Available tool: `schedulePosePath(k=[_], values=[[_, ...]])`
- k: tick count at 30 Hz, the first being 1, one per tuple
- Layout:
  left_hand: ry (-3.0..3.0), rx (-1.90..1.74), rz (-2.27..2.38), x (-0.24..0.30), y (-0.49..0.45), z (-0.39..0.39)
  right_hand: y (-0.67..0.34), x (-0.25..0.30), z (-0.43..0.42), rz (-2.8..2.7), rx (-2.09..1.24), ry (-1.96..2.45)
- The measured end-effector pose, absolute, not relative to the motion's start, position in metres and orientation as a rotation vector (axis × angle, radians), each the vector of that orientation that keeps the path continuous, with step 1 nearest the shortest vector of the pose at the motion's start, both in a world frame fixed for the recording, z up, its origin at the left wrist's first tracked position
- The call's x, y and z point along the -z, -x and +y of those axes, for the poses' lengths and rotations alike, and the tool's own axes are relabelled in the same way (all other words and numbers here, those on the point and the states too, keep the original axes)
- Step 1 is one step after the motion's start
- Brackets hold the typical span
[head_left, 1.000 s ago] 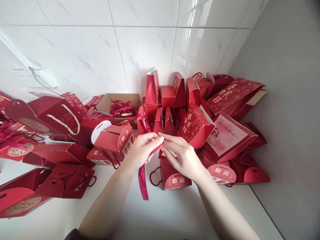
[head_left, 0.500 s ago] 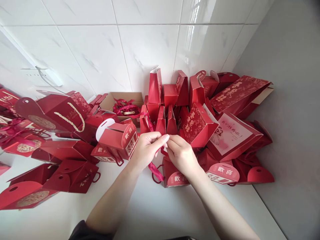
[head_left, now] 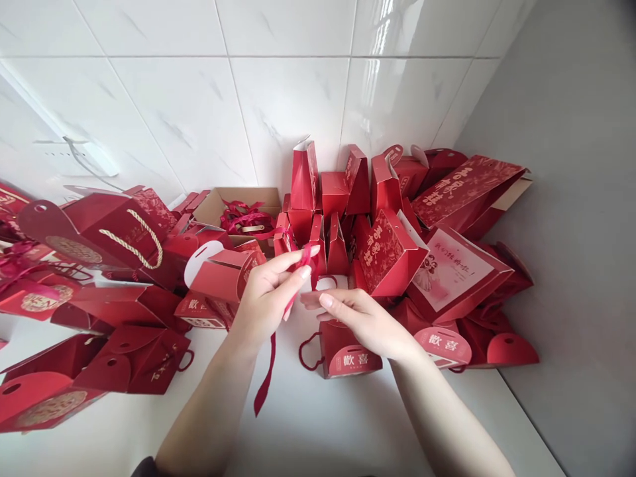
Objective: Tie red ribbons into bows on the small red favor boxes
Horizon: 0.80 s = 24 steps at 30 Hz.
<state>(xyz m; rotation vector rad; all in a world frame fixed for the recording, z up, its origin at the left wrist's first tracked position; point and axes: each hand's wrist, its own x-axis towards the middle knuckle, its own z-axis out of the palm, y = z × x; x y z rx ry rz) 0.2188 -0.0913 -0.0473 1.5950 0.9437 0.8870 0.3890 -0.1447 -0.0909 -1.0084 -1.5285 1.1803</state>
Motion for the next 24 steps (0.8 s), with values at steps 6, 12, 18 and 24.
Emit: schedulePosePath(k=[6, 12, 18, 24], values=[[-1.673, -0.612, 0.91, 0.05, -0.225, -0.095, -0.378, 0.095, -0.138, -1.14, -1.378, 0.762], [-1.839, -0.546, 0.99, 0.05, -0.225, -0.099, -0.384, 0.099, -0.138, -0.907, -1.335, 0.778], [-1.982, -0.713, 1.101, 0.052, -0.228, -0.104, -0.382, 0.096, -0.137, -0.664, -1.219, 0.773], [-1.96, -0.633, 0.963, 0.05, -0.229, -0.102, -0.381, 0.096, -0.137, -0.767, -1.096, 0.834]])
